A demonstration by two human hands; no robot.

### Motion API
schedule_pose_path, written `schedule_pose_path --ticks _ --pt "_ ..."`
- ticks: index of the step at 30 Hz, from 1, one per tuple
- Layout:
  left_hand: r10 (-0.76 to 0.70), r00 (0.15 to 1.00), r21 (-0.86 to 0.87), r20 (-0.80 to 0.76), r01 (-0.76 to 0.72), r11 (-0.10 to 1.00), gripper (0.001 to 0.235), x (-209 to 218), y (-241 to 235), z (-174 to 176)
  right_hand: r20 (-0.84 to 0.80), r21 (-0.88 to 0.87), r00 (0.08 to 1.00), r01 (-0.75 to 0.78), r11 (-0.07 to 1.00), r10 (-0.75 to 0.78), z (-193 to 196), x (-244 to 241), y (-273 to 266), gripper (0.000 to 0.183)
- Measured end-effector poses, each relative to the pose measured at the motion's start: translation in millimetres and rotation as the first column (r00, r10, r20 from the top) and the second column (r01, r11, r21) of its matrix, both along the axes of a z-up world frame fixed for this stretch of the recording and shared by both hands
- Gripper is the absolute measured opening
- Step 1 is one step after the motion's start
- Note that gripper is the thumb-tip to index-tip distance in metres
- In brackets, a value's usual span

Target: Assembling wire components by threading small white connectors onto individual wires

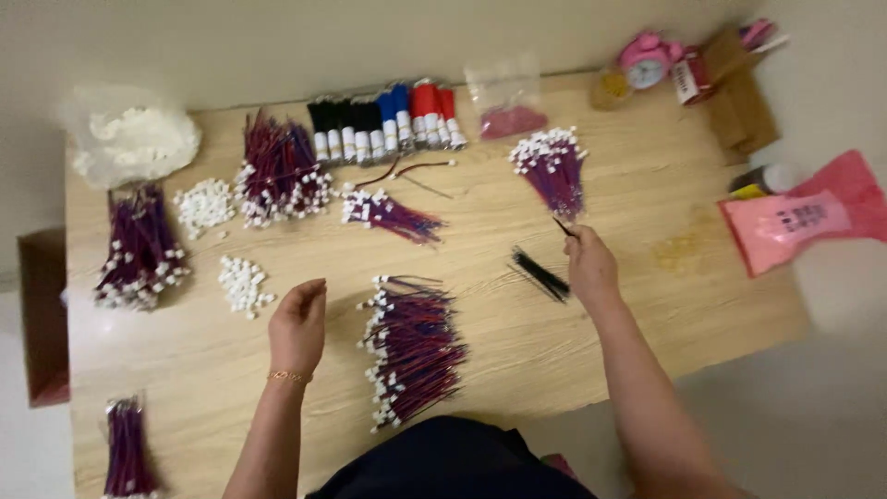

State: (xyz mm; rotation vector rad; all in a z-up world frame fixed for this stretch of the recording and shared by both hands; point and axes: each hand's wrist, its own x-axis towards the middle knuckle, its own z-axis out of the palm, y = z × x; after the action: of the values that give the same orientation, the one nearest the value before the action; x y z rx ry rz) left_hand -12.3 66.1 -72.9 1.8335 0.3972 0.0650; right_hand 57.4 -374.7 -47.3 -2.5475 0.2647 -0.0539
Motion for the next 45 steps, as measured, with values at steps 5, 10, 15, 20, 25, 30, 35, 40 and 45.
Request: schedule_pose_path --ticks 5,10,15,20,25,30,35,40,45 --pt "0.016 0.996 -0.142 0.09 -0.003 0.99 0.023 14 -13 10 -0.002 0.056 0.999 -0.05 0.997 0.05 24 -1 5 0.022" --pt "-0.031 0.987 -0.274 0.158 0.074 0.959 0.03 27 -43 70 -0.089 0.205 0.986 -0.122 0.971 0.143 57 -7 43 0.022" --pt "-0.229 0.922 -0.303 0.313 0.326 0.896 0.035 41 -81 83 -0.12 0.206 0.91 -0.367 0.907 0.396 115 -26 120 0.024" --pt "-0.332 0.886 -0.234 0.324 0.415 0.879 0.043 35 -115 86 -0.214 0.08 0.792 -0.569 0.819 0.571 109 -34 181 0.026" --pt "-0.326 0.931 -0.367 0.163 0.364 0.856 0.059 31 -93 76 -0.262 0.345 0.798 -0.448 0.825 0.543 130 -38 191 0.031" --pt "-0.163 0.979 -0.409 0.123 0.2 0.89 0.024 28 -72 66 -0.113 0.582 0.848 -0.366 0.726 0.518 86 -28 175 0.024" --pt "-0.179 0.977 -0.43 0.119 0.213 0.877 0.017 25 -82 49 -0.135 0.687 0.864 -0.271 0.674 0.485 89 -32 182 0.016" --pt "-0.179 0.978 -0.468 0.11 0.21 0.859 0.014 23 -87 39 -0.136 0.652 0.859 -0.298 0.697 0.494 83 -29 179 0.015" --pt "-0.195 0.973 -0.491 0.121 0.23 0.841 0.012 20 -88 45 -0.098 0.603 0.861 -0.347 0.718 0.498 78 -30 179 0.015"
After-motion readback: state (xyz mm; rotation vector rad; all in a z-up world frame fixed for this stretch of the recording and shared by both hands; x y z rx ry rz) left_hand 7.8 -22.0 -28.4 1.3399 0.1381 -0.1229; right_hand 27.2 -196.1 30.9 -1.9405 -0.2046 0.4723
